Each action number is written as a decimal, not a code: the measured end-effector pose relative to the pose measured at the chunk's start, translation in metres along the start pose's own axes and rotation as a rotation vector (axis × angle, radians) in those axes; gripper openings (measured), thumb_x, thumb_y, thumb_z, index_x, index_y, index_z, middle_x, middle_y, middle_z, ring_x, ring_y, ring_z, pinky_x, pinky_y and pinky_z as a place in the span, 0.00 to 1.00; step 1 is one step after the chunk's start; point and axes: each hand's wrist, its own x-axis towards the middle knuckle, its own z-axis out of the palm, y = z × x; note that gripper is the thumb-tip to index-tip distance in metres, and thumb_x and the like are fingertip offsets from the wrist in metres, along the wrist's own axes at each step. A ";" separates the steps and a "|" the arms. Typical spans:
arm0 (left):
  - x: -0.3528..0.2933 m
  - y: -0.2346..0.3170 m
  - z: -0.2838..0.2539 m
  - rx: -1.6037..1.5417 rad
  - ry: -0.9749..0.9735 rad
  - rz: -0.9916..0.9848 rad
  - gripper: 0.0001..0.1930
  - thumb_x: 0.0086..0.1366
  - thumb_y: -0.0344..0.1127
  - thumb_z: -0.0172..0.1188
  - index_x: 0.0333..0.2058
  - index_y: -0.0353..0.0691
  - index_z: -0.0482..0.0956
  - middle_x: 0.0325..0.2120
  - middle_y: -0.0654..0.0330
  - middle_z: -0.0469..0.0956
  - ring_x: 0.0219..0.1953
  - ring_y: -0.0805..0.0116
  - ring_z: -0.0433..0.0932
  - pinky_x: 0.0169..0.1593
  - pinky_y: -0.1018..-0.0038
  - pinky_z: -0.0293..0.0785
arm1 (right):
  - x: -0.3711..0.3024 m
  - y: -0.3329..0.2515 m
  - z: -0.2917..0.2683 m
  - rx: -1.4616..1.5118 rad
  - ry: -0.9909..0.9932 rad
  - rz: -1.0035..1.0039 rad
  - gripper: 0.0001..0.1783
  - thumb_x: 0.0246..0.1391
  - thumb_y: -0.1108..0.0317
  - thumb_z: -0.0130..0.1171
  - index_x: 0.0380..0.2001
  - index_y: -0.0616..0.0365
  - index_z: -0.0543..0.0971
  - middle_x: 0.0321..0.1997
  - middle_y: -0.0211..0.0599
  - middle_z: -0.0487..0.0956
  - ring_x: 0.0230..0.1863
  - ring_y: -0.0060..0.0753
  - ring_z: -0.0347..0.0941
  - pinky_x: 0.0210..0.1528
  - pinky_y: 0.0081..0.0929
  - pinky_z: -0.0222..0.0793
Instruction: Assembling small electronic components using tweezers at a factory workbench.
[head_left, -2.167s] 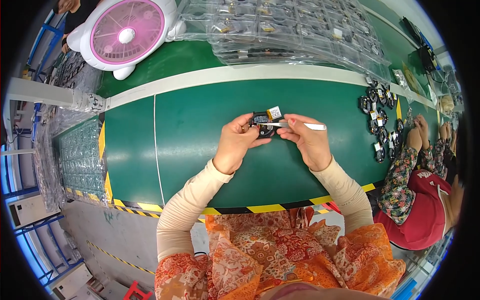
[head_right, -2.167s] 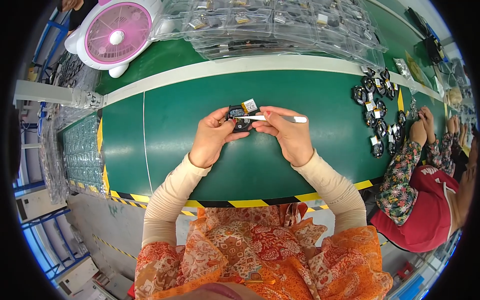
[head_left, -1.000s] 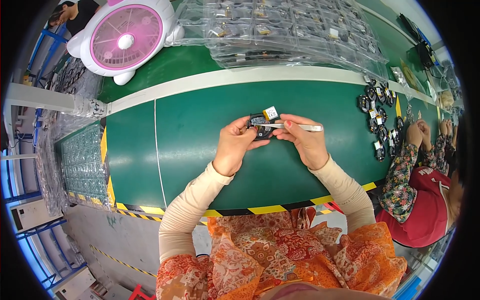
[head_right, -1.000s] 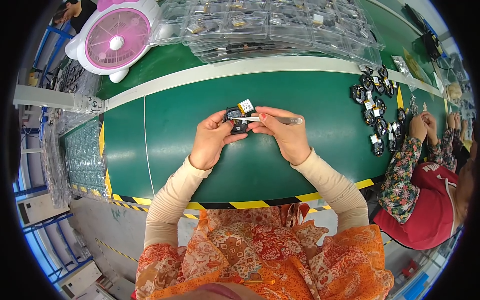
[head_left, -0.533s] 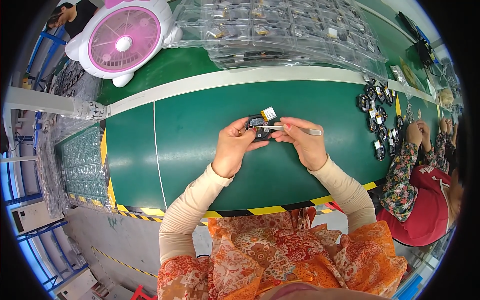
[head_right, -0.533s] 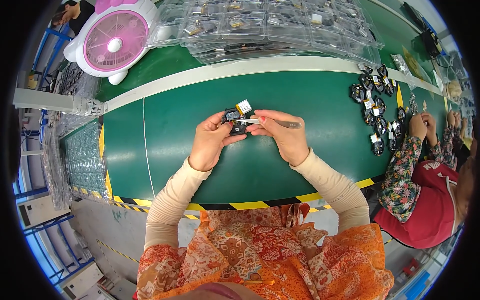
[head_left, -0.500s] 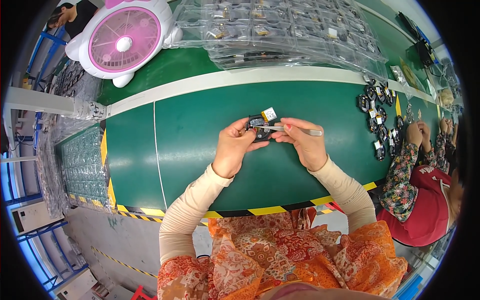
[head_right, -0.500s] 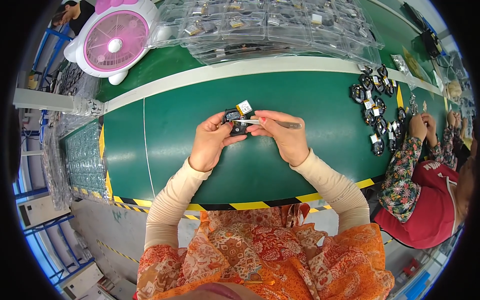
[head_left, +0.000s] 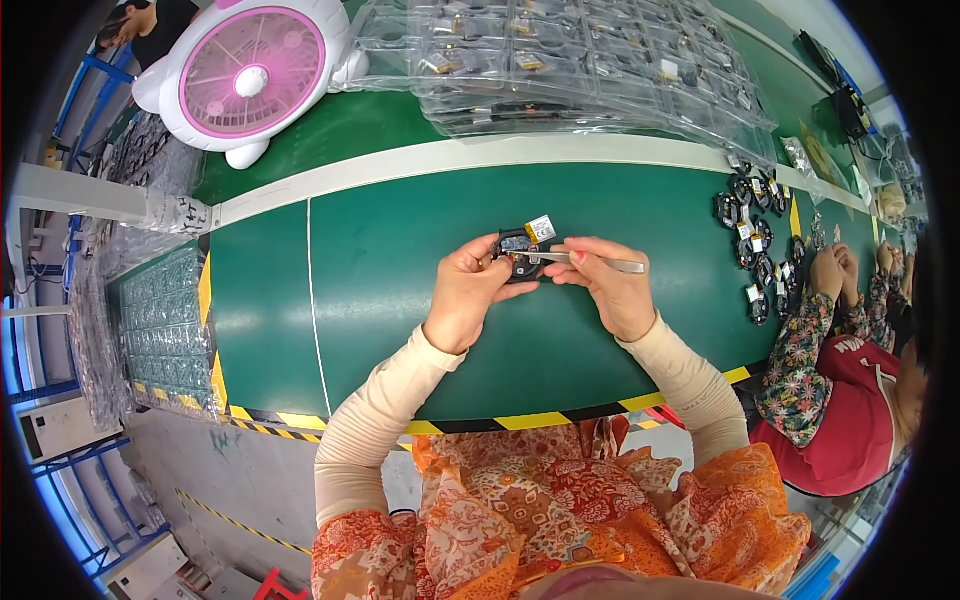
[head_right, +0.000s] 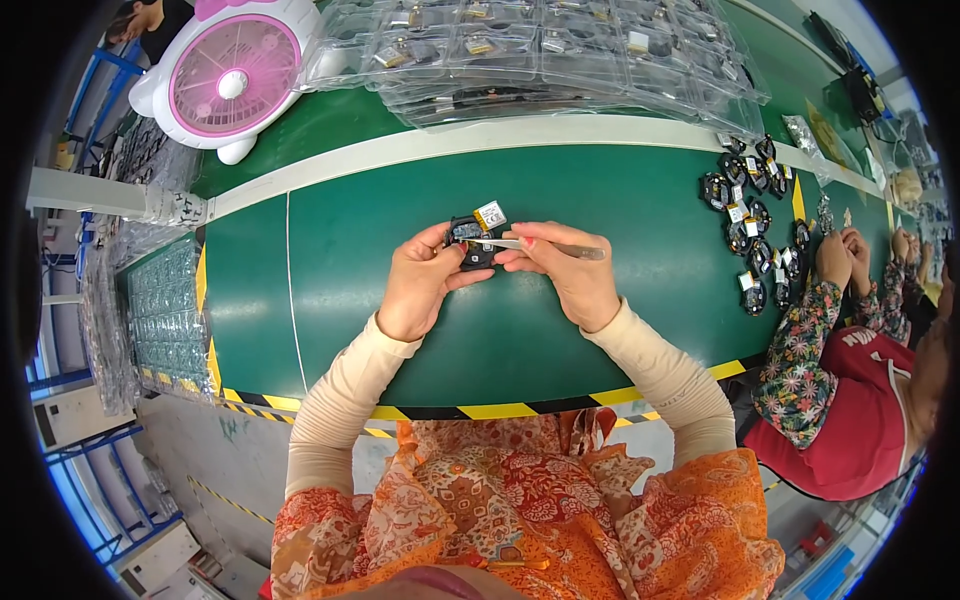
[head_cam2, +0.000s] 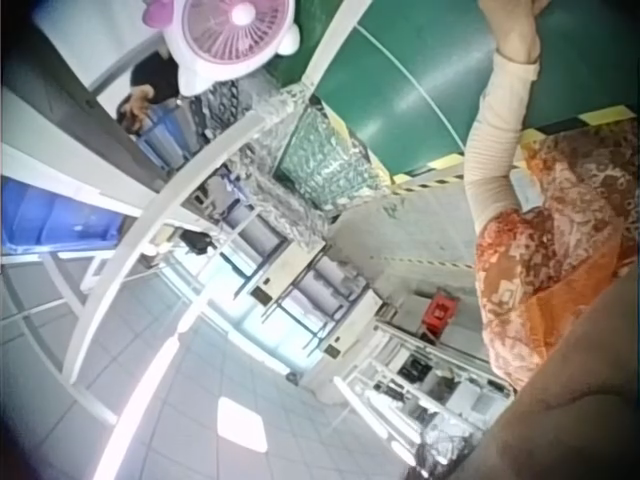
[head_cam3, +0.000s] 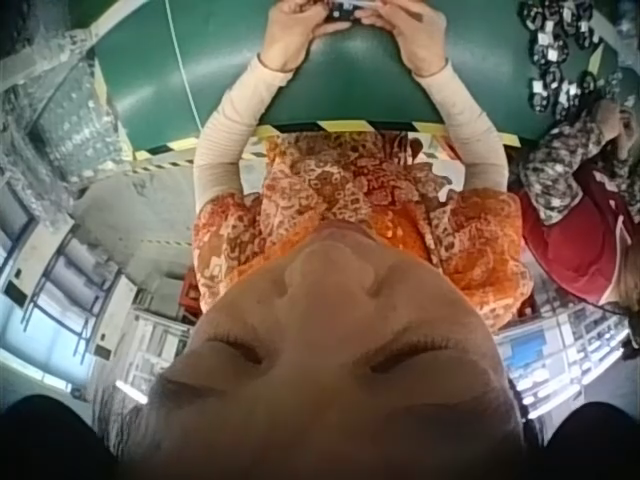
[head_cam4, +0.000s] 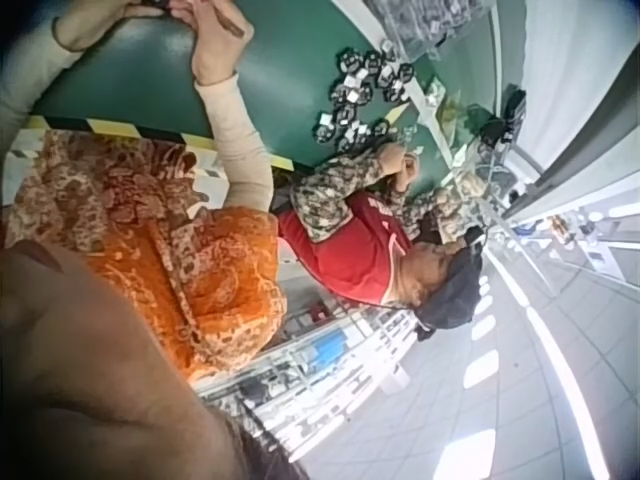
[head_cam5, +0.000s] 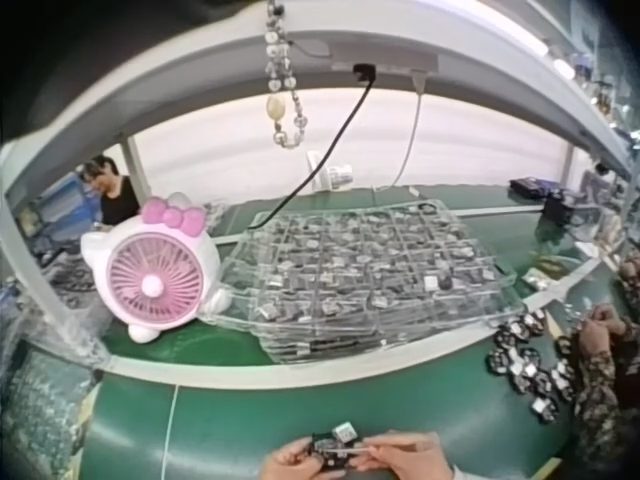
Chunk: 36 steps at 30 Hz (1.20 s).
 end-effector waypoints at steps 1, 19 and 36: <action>0.000 0.000 0.000 0.000 -0.001 0.002 0.14 0.61 0.23 0.44 0.45 0.31 0.69 0.38 0.56 0.74 0.38 0.69 0.76 0.41 0.74 0.78 | 0.000 0.000 0.000 0.000 -0.003 0.000 0.11 0.54 0.77 0.48 0.39 0.70 0.75 0.40 0.50 0.75 0.37 0.42 0.76 0.40 0.28 0.75; -0.001 0.002 0.000 0.006 -0.011 0.009 0.14 0.61 0.23 0.44 0.46 0.30 0.69 0.38 0.56 0.75 0.37 0.69 0.76 0.41 0.74 0.77 | 0.001 -0.003 0.000 -0.011 0.015 0.032 0.12 0.55 0.76 0.48 0.42 0.71 0.73 0.39 0.52 0.75 0.37 0.42 0.76 0.41 0.28 0.75; 0.003 0.009 -0.004 -0.111 -0.043 -0.046 0.14 0.64 0.28 0.44 0.48 0.29 0.66 0.38 0.53 0.74 0.40 0.62 0.77 0.43 0.71 0.76 | 0.002 -0.003 -0.010 0.026 0.104 -0.256 0.18 0.54 0.70 0.52 0.47 0.59 0.63 0.36 0.50 0.75 0.29 0.34 0.75 0.29 0.24 0.72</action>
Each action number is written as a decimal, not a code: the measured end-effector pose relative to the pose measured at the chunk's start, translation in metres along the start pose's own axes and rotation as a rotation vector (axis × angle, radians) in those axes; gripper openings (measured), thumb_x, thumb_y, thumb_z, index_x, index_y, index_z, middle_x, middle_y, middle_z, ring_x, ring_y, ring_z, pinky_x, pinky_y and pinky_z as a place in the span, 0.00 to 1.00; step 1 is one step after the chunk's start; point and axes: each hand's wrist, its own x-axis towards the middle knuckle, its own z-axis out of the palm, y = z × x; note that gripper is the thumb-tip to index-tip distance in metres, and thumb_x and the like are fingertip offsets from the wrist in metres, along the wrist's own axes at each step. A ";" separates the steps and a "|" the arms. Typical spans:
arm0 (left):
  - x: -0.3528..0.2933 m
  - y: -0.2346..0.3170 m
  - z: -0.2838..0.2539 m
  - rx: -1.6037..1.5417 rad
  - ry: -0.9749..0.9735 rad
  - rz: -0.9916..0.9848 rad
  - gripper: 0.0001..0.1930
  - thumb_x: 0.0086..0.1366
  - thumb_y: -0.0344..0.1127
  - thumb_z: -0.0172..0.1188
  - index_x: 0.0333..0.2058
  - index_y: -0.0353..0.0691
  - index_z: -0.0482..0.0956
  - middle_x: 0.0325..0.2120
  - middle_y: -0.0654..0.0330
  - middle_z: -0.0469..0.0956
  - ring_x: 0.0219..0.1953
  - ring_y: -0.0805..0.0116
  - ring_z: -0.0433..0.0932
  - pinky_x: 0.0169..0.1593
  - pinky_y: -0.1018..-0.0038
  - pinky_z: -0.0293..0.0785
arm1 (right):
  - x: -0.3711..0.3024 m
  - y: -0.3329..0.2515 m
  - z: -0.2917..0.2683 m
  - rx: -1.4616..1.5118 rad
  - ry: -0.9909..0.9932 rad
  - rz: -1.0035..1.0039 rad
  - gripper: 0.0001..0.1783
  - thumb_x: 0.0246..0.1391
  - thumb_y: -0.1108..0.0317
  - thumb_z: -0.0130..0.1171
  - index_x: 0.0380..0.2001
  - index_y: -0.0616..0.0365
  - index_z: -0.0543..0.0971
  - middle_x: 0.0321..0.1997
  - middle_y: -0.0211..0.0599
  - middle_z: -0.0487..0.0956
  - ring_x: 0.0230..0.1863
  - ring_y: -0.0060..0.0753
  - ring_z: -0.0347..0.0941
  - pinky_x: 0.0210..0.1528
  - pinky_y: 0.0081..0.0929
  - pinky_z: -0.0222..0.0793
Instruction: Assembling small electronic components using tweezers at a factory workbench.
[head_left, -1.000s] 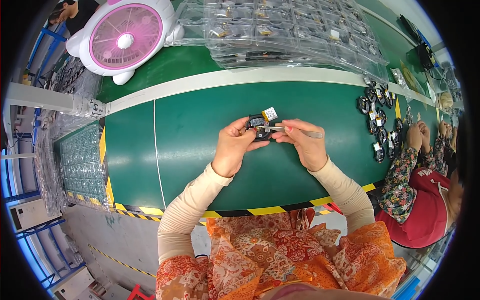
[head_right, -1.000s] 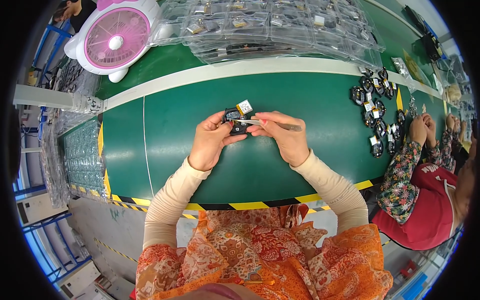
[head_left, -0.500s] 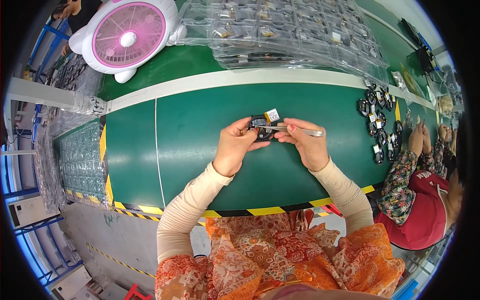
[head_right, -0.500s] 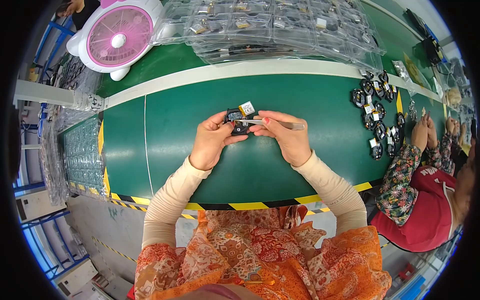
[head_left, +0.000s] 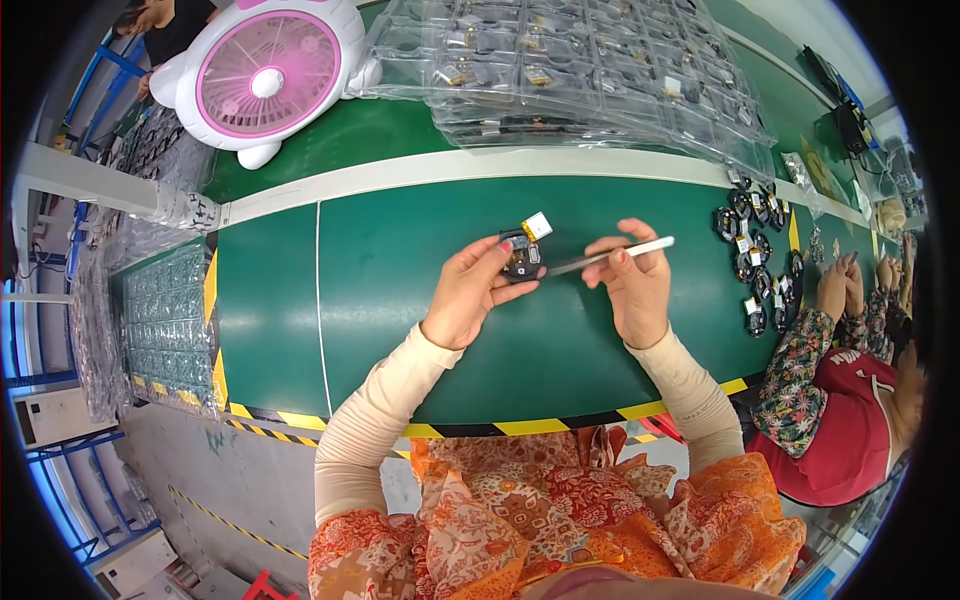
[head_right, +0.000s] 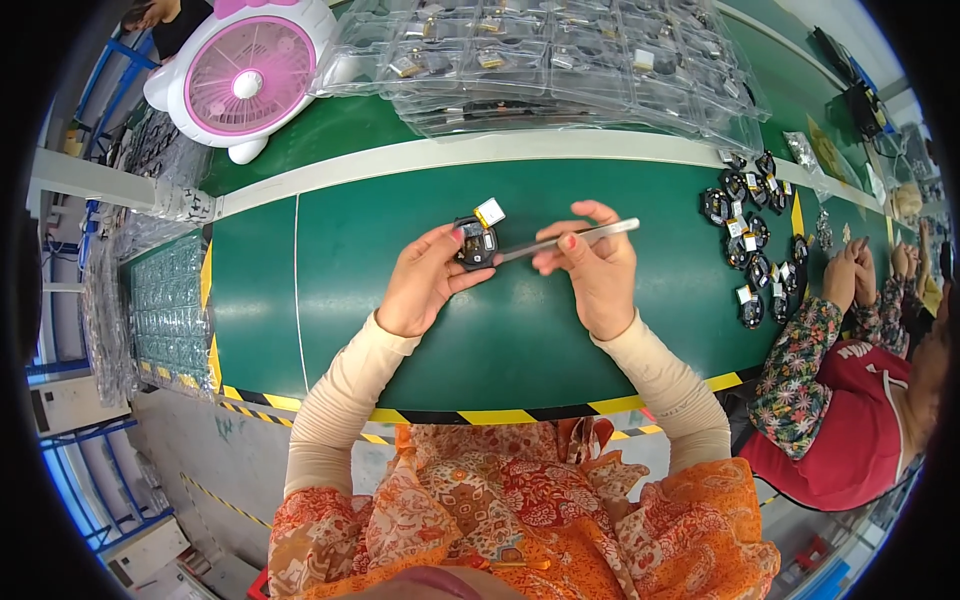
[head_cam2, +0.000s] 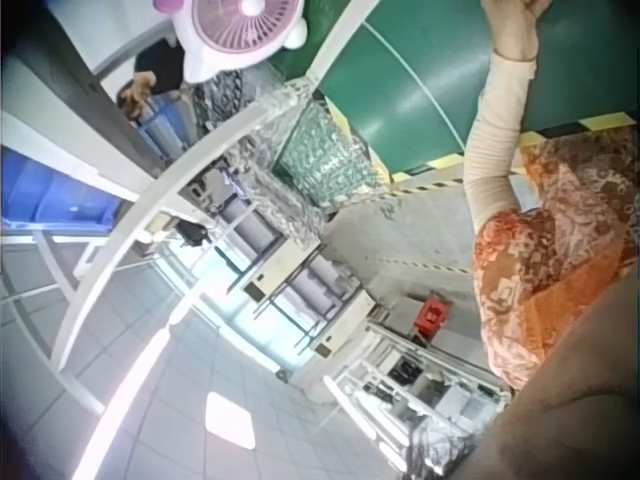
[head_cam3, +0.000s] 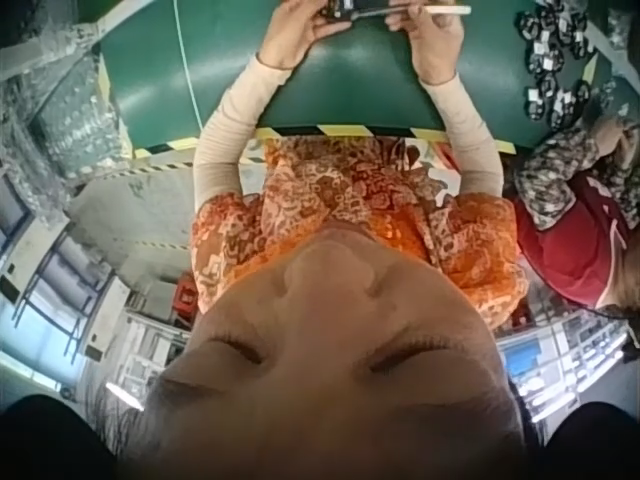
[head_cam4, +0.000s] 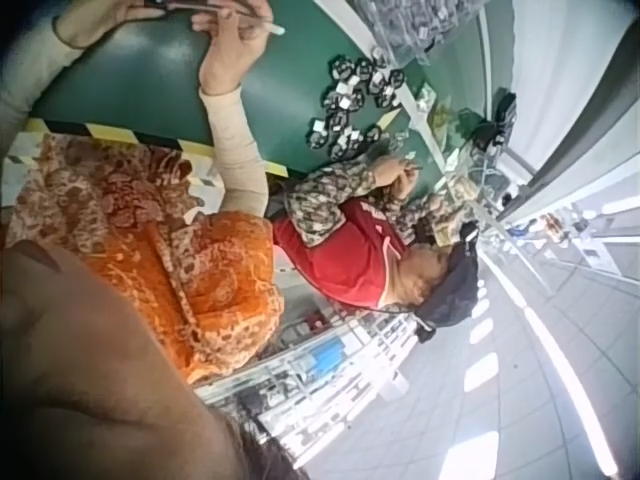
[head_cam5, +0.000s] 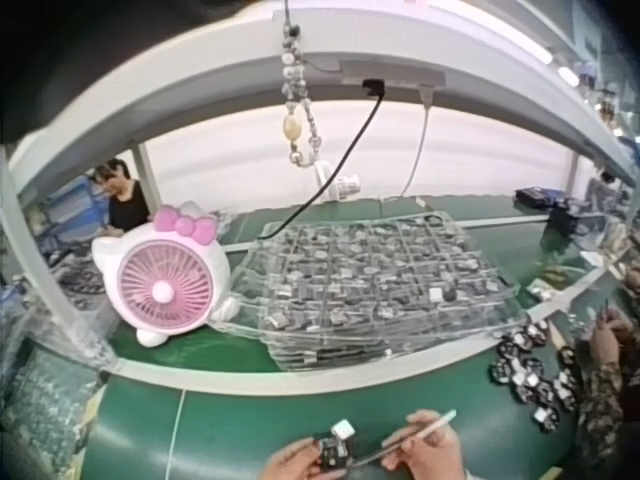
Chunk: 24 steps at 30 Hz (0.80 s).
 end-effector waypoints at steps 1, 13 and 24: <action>0.000 0.001 0.000 -0.012 0.001 -0.015 0.14 0.65 0.29 0.43 0.48 0.29 0.66 0.38 0.53 0.74 0.39 0.62 0.77 0.43 0.71 0.76 | -0.002 -0.001 -0.002 0.026 -0.096 0.082 0.17 0.54 0.70 0.52 0.47 0.60 0.63 0.36 0.49 0.75 0.26 0.32 0.74 0.26 0.22 0.71; -0.001 -0.004 0.001 0.027 -0.021 0.016 0.15 0.67 0.33 0.41 0.46 0.27 0.66 0.38 0.52 0.74 0.40 0.60 0.76 0.45 0.67 0.75 | -0.014 -0.009 0.026 -0.401 -0.437 0.689 0.09 0.52 0.67 0.56 0.33 0.61 0.78 0.20 0.31 0.76 0.11 0.15 0.66 0.11 0.12 0.57; 0.000 -0.010 -0.001 0.019 -0.122 0.023 0.21 0.67 0.44 0.40 0.44 0.28 0.67 0.39 0.51 0.73 0.41 0.62 0.76 0.47 0.66 0.73 | -0.016 -0.006 0.028 -0.414 -0.382 0.673 0.09 0.52 0.65 0.57 0.30 0.60 0.78 0.18 0.30 0.75 0.10 0.14 0.64 0.10 0.13 0.54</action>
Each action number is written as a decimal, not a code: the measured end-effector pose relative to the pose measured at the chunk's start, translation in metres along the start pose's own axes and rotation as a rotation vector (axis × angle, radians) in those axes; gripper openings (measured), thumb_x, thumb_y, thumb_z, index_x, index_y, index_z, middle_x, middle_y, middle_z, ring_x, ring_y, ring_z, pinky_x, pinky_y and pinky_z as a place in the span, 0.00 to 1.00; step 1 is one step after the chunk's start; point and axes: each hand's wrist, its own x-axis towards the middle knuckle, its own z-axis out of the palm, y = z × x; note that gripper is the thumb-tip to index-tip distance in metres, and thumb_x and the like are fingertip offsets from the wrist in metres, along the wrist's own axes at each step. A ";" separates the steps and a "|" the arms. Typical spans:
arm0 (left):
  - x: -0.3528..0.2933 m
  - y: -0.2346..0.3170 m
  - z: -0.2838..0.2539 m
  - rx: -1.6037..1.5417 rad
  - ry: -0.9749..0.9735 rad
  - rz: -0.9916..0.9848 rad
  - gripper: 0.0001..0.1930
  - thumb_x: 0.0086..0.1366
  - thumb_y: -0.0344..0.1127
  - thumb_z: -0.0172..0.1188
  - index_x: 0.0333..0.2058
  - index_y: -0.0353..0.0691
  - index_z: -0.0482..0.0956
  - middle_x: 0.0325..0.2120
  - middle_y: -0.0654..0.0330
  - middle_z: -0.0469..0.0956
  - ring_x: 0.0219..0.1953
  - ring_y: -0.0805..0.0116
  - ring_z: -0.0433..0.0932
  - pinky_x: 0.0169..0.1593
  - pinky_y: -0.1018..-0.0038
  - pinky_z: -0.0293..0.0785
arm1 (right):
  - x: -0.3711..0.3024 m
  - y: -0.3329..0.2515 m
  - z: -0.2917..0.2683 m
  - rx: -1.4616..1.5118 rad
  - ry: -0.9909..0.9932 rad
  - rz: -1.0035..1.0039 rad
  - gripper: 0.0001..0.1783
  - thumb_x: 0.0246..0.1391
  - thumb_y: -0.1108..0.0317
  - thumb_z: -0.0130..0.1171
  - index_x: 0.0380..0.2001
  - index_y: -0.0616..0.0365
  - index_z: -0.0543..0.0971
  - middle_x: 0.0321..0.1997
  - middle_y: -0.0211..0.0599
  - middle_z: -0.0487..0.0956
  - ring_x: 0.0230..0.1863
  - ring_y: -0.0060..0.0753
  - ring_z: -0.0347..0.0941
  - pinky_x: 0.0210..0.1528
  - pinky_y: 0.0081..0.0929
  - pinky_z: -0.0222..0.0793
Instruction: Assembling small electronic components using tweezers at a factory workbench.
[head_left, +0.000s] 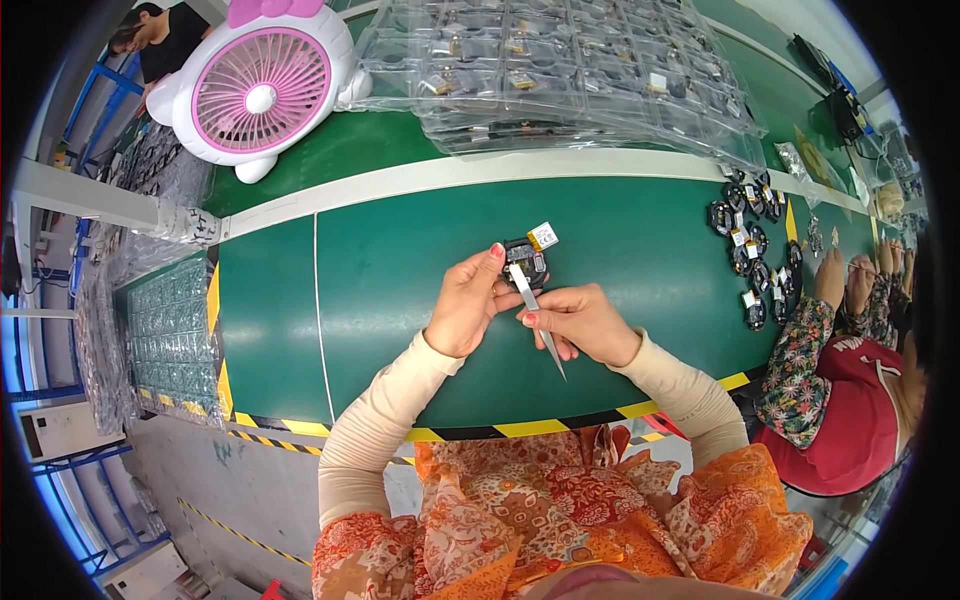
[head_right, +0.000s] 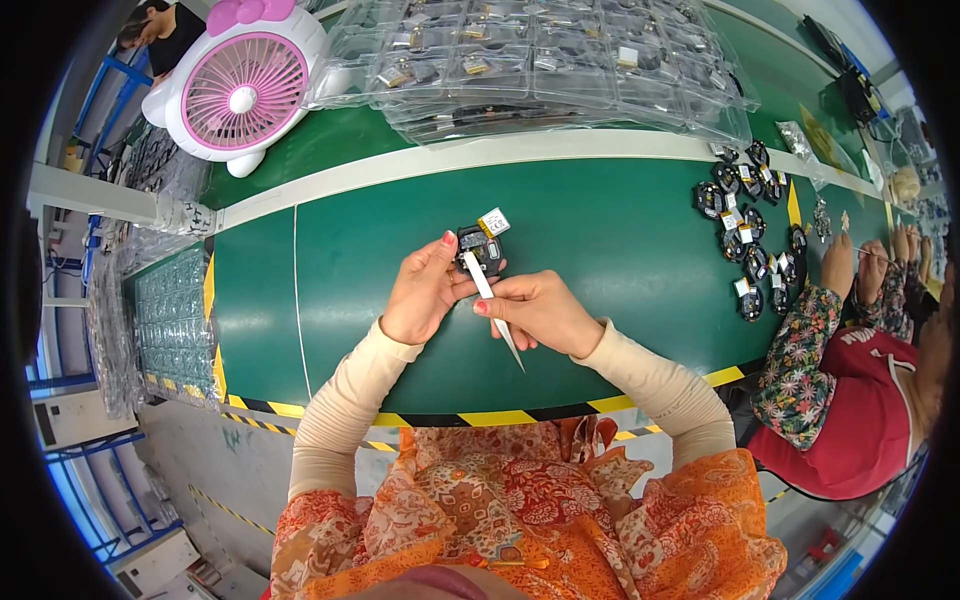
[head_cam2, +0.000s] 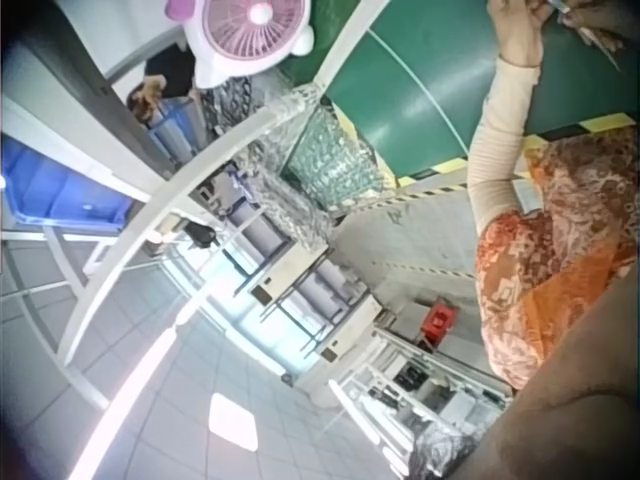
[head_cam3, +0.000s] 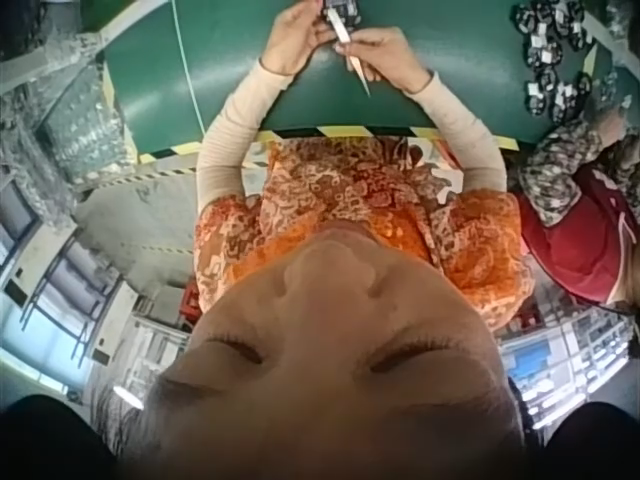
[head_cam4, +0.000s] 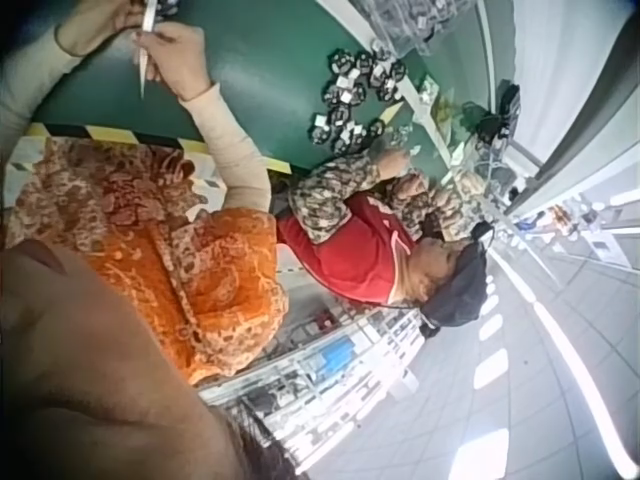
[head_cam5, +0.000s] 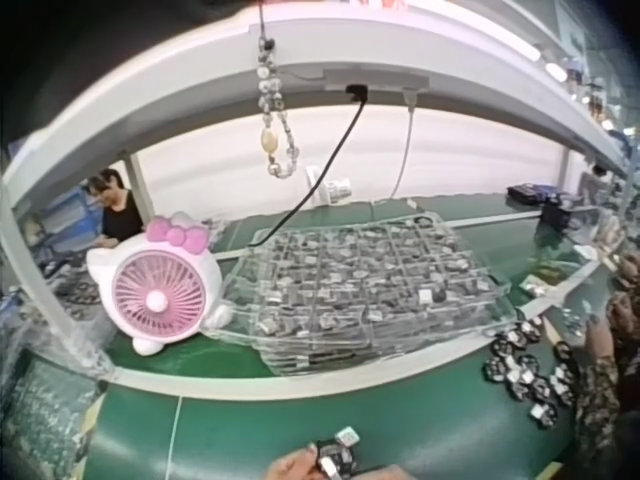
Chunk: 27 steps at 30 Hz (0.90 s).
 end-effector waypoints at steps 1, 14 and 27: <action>-0.001 0.000 0.001 0.015 -0.001 0.010 0.21 0.68 0.43 0.40 0.45 0.28 0.67 0.38 0.51 0.74 0.41 0.62 0.76 0.47 0.67 0.73 | 0.001 0.002 0.000 -0.013 0.011 -0.016 0.09 0.52 0.66 0.56 0.29 0.61 0.78 0.18 0.30 0.75 0.10 0.14 0.64 0.10 0.13 0.54; -0.001 0.007 0.005 0.073 0.139 0.085 0.16 0.67 0.38 0.42 0.47 0.33 0.67 0.42 0.55 0.72 0.39 0.66 0.76 0.45 0.69 0.74 | -0.005 0.001 -0.006 -0.059 0.112 -0.274 0.07 0.55 0.73 0.49 0.37 0.59 0.72 0.20 0.26 0.71 0.19 0.13 0.66 0.18 0.10 0.59; -0.002 -0.011 0.001 0.669 0.160 0.316 0.13 0.56 0.21 0.55 0.39 0.36 0.65 0.29 0.63 0.72 0.26 0.82 0.68 0.29 0.85 0.65 | 0.000 -0.001 -0.013 -0.131 0.284 -0.340 0.12 0.53 0.74 0.52 0.41 0.66 0.75 0.18 0.21 0.67 0.17 0.11 0.59 0.19 0.12 0.54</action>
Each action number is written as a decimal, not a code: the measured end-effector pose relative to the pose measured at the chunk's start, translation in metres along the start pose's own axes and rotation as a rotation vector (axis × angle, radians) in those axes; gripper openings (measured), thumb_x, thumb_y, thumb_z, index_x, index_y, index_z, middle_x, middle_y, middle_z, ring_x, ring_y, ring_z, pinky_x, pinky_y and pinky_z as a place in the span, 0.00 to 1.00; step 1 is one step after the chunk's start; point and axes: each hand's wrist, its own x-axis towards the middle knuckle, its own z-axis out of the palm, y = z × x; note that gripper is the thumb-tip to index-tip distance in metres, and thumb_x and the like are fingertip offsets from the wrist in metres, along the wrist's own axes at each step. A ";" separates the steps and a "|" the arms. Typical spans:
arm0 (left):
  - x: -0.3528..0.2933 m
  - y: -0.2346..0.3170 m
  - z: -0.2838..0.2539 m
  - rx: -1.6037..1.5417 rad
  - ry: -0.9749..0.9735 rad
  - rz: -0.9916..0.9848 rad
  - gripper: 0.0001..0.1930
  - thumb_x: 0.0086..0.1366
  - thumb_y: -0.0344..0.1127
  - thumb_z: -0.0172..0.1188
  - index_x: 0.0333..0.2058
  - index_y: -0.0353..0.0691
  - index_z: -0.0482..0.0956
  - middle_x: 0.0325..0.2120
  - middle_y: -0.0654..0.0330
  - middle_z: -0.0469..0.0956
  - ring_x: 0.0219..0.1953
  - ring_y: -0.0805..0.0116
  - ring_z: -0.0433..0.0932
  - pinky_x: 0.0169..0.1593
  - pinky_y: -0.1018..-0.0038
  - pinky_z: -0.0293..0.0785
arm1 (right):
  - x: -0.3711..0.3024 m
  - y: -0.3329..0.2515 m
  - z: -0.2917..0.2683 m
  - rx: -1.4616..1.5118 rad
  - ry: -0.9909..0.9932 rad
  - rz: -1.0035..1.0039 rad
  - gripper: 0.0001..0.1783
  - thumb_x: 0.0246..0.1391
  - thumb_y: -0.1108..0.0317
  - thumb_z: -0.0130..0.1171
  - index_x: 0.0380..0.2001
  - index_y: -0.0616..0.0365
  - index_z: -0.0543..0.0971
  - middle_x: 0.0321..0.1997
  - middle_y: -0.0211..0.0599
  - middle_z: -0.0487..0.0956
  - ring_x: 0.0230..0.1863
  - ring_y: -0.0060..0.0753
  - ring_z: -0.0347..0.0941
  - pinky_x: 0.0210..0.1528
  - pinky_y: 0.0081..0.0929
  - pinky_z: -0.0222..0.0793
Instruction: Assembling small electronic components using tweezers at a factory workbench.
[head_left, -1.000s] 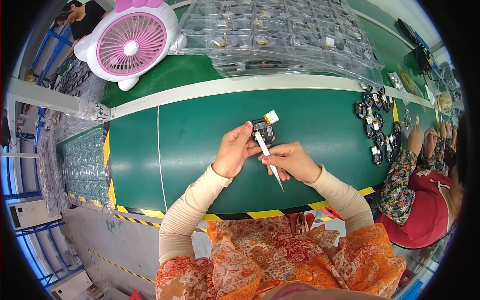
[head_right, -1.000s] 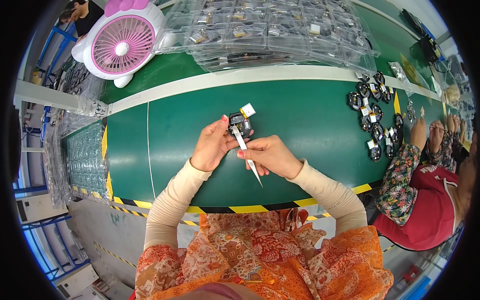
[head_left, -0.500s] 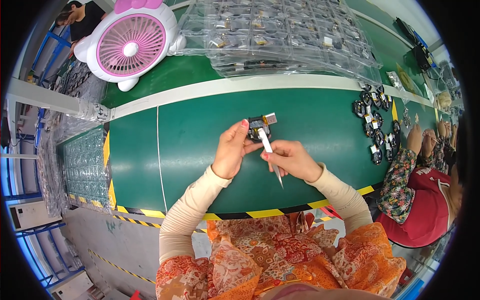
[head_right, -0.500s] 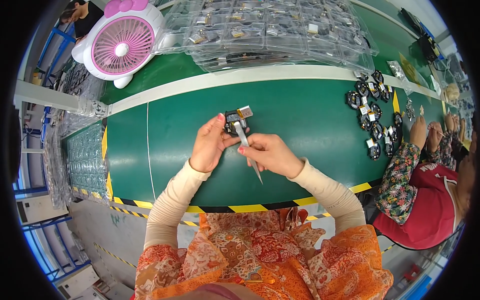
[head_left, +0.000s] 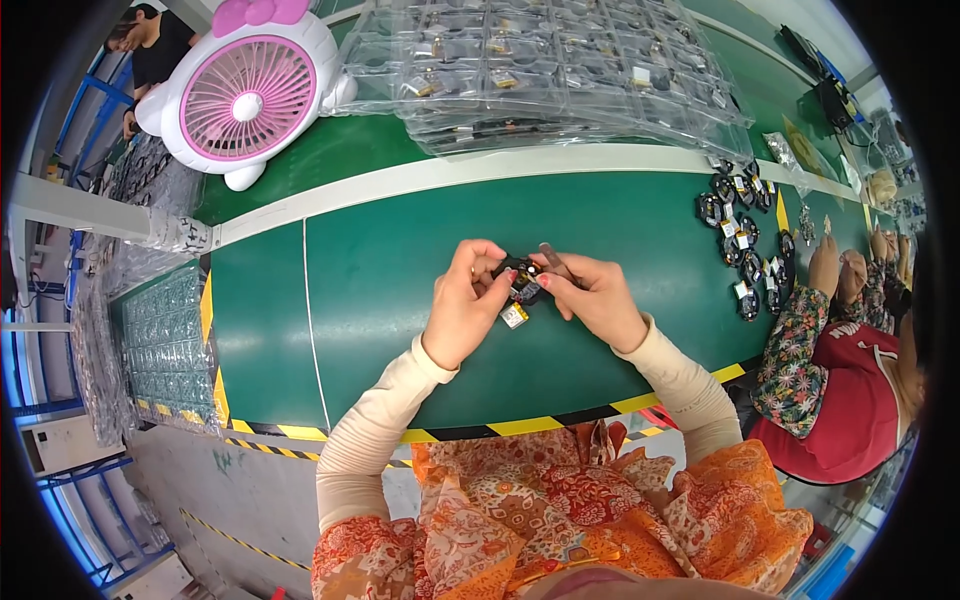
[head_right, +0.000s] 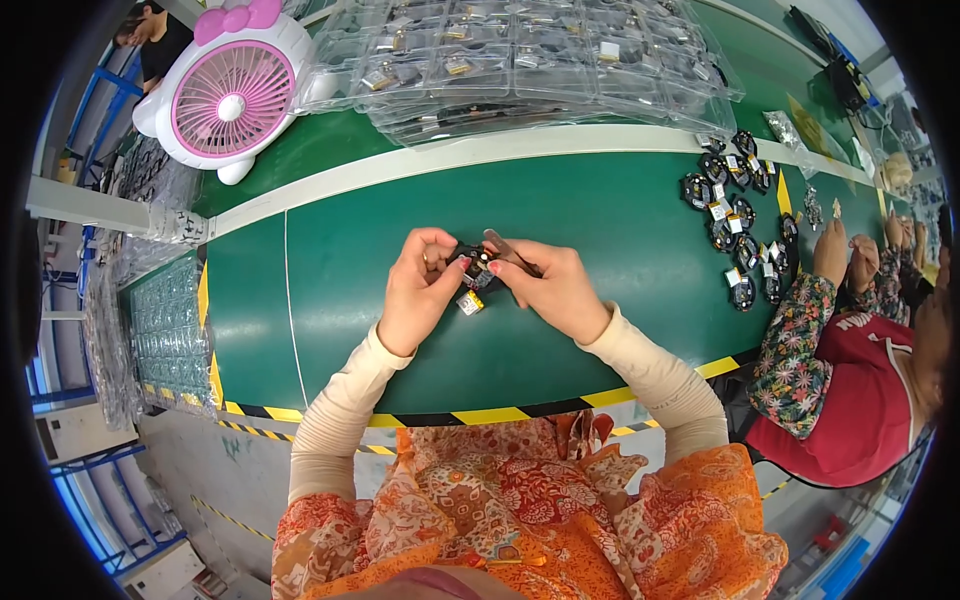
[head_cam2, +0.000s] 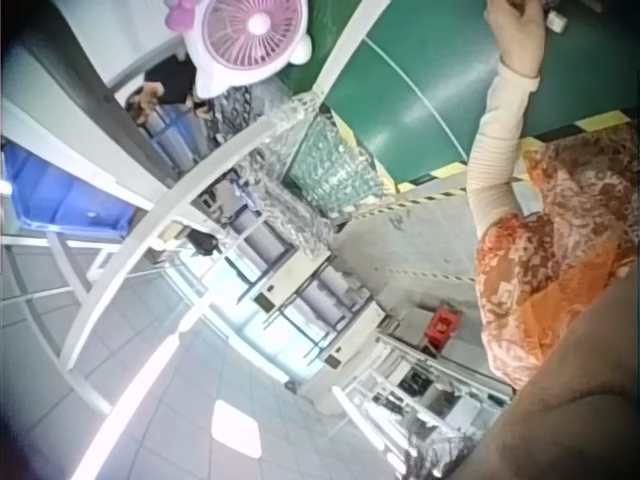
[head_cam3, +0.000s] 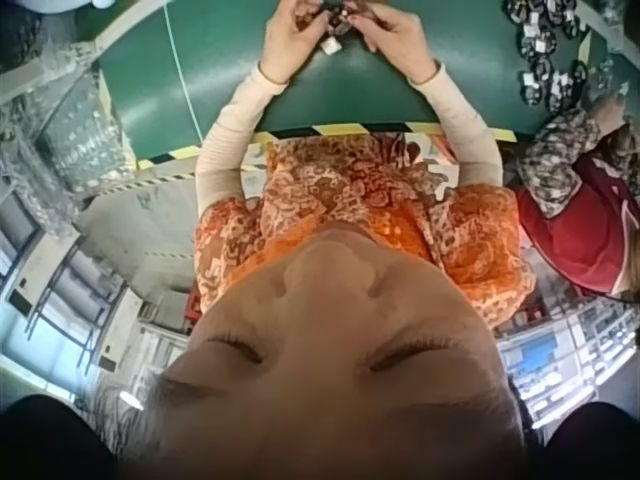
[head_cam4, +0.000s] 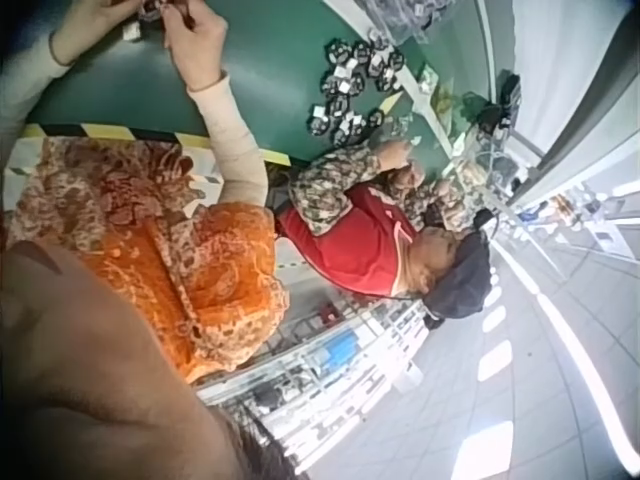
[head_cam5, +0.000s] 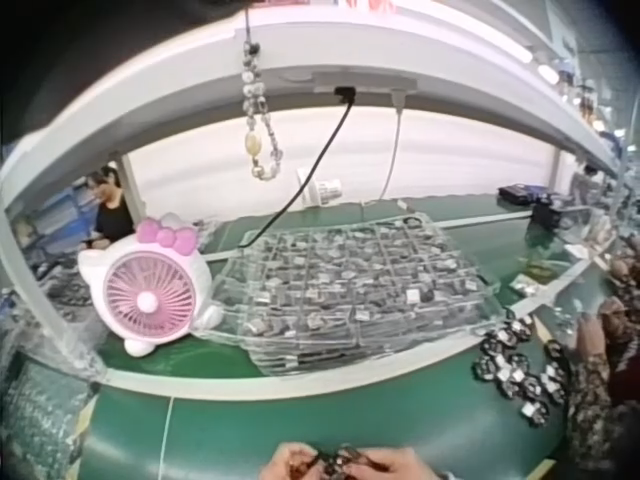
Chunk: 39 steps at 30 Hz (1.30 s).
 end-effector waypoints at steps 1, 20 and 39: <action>-0.001 0.004 0.002 0.001 -0.004 -0.001 0.13 0.56 0.21 0.55 0.39 0.36 0.65 0.29 0.63 0.72 0.26 0.82 0.68 0.29 0.85 0.65 | 0.000 0.001 0.000 0.001 -0.026 0.002 0.12 0.53 0.74 0.53 0.41 0.66 0.75 0.17 0.21 0.67 0.17 0.11 0.60 0.19 0.12 0.54; -0.009 0.004 0.010 0.416 0.223 0.404 0.06 0.48 0.22 0.61 0.26 0.37 0.76 0.24 0.63 0.67 0.24 0.76 0.66 0.26 0.82 0.64 | -0.007 0.011 0.009 0.068 0.050 -0.149 0.10 0.51 0.72 0.57 0.37 0.64 0.77 0.16 0.21 0.67 0.18 0.09 0.59 0.18 0.12 0.53; -0.010 0.006 0.008 0.476 0.229 0.491 0.09 0.45 0.22 0.63 0.27 0.37 0.76 0.24 0.63 0.66 0.24 0.75 0.66 0.26 0.82 0.63 | -0.005 0.011 0.007 -0.059 0.042 -0.303 0.13 0.49 0.75 0.57 0.40 0.64 0.76 0.18 0.21 0.64 0.21 0.11 0.56 0.23 0.13 0.55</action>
